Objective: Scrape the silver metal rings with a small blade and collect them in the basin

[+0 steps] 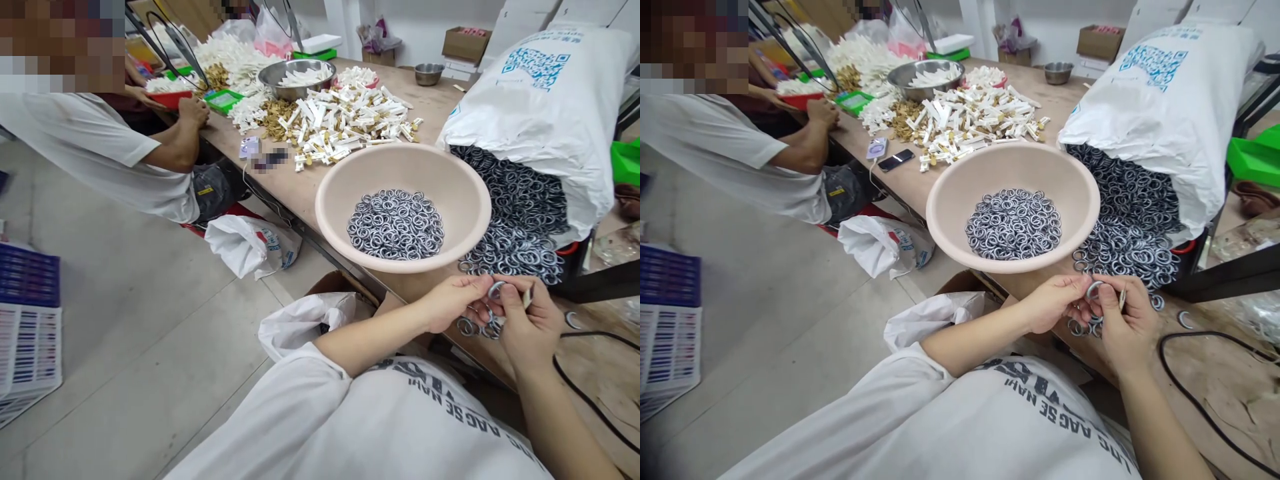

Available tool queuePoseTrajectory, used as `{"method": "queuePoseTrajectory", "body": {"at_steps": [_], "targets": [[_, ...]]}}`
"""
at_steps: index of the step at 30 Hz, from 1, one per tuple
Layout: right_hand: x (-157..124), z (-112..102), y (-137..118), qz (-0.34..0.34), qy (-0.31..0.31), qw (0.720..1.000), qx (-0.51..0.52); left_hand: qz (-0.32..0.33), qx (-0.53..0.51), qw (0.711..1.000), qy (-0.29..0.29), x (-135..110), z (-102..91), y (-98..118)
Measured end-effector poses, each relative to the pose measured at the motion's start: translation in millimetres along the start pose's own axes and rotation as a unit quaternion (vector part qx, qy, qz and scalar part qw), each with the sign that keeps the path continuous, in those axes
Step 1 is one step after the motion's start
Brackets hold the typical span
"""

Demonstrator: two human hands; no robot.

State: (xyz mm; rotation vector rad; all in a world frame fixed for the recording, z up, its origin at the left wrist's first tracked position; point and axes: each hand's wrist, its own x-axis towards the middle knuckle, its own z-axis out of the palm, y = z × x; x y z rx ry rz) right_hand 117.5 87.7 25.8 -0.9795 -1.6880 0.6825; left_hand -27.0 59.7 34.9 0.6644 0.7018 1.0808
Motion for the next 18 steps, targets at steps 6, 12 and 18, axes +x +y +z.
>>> {"method": "queuePoseTrajectory", "body": {"at_steps": [6,12,18], "targets": [[-0.7,-11.4,-0.7,0.049,-0.033,0.997,0.052,-0.005,0.004,1.000,0.003,0.2,2.6,-0.6],[-6.7,-14.6,6.6,0.032,-0.051,0.997,0.046,0.038,0.070,0.997,0.003,4.6,1.9,-4.4],[-2.1,4.8,1.9,0.092,0.016,0.984,0.154,0.044,0.060,0.997,0.002,5.3,7.1,-7.1]]}}
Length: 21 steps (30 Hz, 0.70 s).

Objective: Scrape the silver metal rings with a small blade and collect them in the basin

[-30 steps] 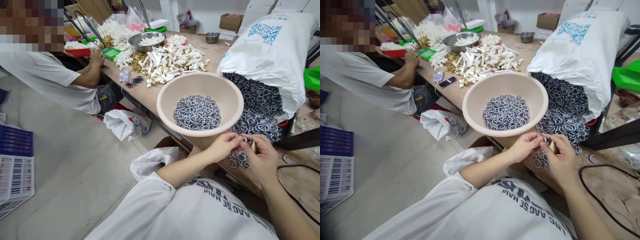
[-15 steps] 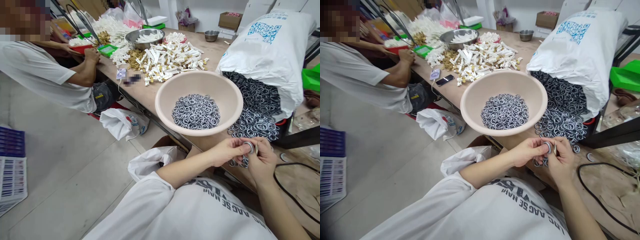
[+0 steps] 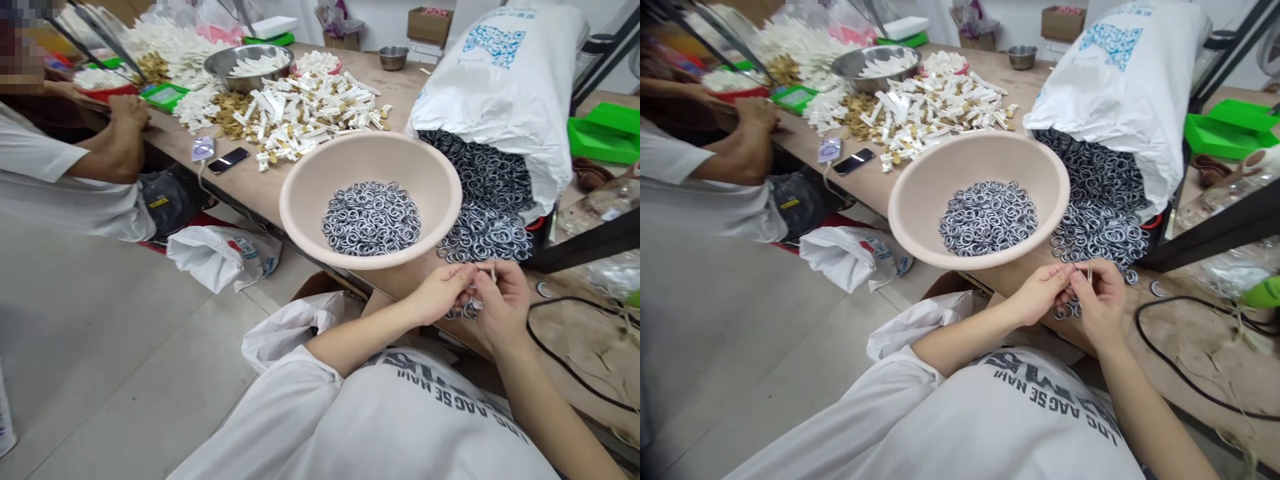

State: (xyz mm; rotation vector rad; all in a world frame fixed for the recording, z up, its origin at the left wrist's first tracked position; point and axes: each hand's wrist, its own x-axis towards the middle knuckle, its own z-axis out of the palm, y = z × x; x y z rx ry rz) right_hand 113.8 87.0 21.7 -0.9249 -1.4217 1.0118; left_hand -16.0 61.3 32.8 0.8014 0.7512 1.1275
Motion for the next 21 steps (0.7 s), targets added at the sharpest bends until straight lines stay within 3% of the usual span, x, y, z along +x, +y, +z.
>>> {"method": "queuePoseTrajectory", "body": {"at_steps": [3,7,12,17,21], "targets": [[9.2,11.1,-8.9,0.110,-0.035,0.992,0.058,0.024,0.003,0.999,0.036,2.0,-0.4,2.5],[19.6,11.7,-14.2,0.130,-0.071,0.988,0.042,0.023,-0.013,0.996,0.086,5.7,-2.6,4.3],[13.4,-13.1,-19.6,0.049,-0.104,0.988,-0.102,0.037,-0.018,0.993,0.112,4.8,-5.2,2.3],[0.2,-22.2,-33.0,-0.069,-0.203,0.930,-0.298,0.025,-0.021,0.993,0.115,2.8,-4.9,-1.3],[-2.4,-17.3,-36.0,-0.093,-0.216,0.905,-0.355,0.023,-0.026,0.992,0.121,2.7,-1.9,-2.8]]}}
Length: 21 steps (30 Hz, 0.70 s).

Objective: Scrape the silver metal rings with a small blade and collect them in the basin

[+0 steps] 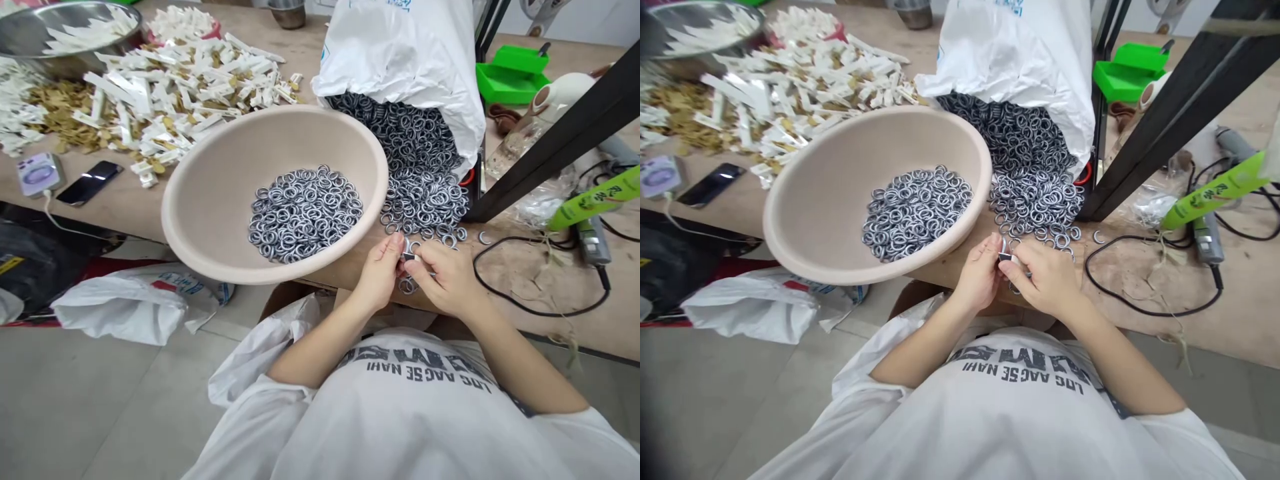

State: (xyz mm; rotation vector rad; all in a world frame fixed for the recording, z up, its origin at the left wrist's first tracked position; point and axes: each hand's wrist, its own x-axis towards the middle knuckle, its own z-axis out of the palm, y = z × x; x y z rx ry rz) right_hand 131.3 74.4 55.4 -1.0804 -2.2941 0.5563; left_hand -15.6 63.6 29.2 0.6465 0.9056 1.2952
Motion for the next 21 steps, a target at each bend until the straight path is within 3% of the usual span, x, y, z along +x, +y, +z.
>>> {"method": "queuePoseTrajectory", "body": {"at_steps": [6,11,13,15,18,21], "targets": [[-0.7,3.6,7.3,0.001,0.007,1.000,-0.023,-0.009,-0.008,1.000,0.002,-5.3,4.0,-2.2],[15.6,1.8,38.4,0.151,0.084,0.985,-0.012,-0.042,0.034,0.994,-0.096,-18.9,-2.7,-5.1],[28.6,3.3,44.8,0.150,0.054,0.986,-0.053,-0.036,0.053,0.994,-0.084,-20.4,-11.7,-4.1],[44.1,8.7,44.4,0.105,0.004,0.987,-0.123,-0.023,0.077,0.996,-0.049,-19.1,-23.2,-2.0],[69.2,22.1,39.5,0.036,-0.068,0.971,-0.225,-0.012,0.115,0.993,-0.019,-16.2,-40.2,0.9],[88.7,33.1,41.0,0.021,-0.123,0.957,-0.261,-0.018,0.119,0.993,0.001,-15.2,-52.4,2.7]]}}
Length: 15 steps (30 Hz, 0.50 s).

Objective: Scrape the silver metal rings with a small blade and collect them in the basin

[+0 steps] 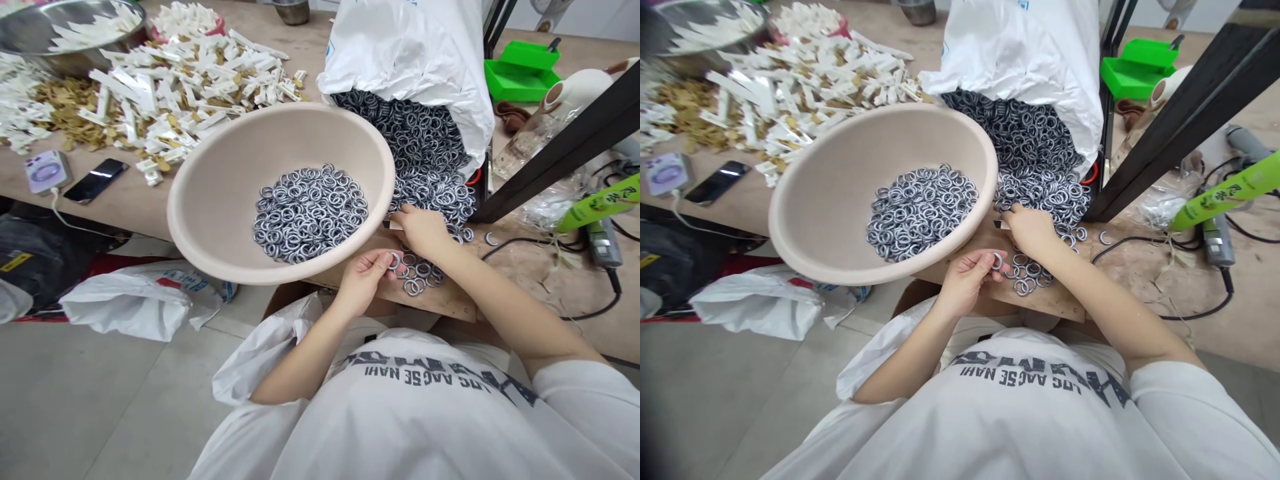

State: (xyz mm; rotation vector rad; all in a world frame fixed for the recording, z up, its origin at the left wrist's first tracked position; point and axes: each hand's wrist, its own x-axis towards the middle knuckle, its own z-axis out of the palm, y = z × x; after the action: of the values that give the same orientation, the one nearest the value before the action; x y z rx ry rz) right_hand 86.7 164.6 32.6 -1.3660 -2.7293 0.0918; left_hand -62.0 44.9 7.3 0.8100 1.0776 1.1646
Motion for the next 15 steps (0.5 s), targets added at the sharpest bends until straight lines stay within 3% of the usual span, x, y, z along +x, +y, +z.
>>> {"method": "queuePoseTrajectory", "body": {"at_steps": [4,8,12,15], "targets": [[1.4,1.0,9.0,0.020,0.048,0.992,0.111,-0.014,-0.056,0.998,0.026,2.9,-6.4,1.7],[-33.7,-7.0,11.8,0.015,0.127,0.923,0.362,-0.077,-0.135,0.988,-0.009,10.2,3.2,8.4],[-72.6,-9.0,5.5,-0.062,0.176,0.899,0.398,-0.141,-0.136,0.976,-0.091,13.4,25.0,12.4],[-84.7,-6.6,3.3,-0.040,0.195,0.884,0.424,-0.111,-0.119,0.982,-0.095,11.6,39.1,10.0]]}}
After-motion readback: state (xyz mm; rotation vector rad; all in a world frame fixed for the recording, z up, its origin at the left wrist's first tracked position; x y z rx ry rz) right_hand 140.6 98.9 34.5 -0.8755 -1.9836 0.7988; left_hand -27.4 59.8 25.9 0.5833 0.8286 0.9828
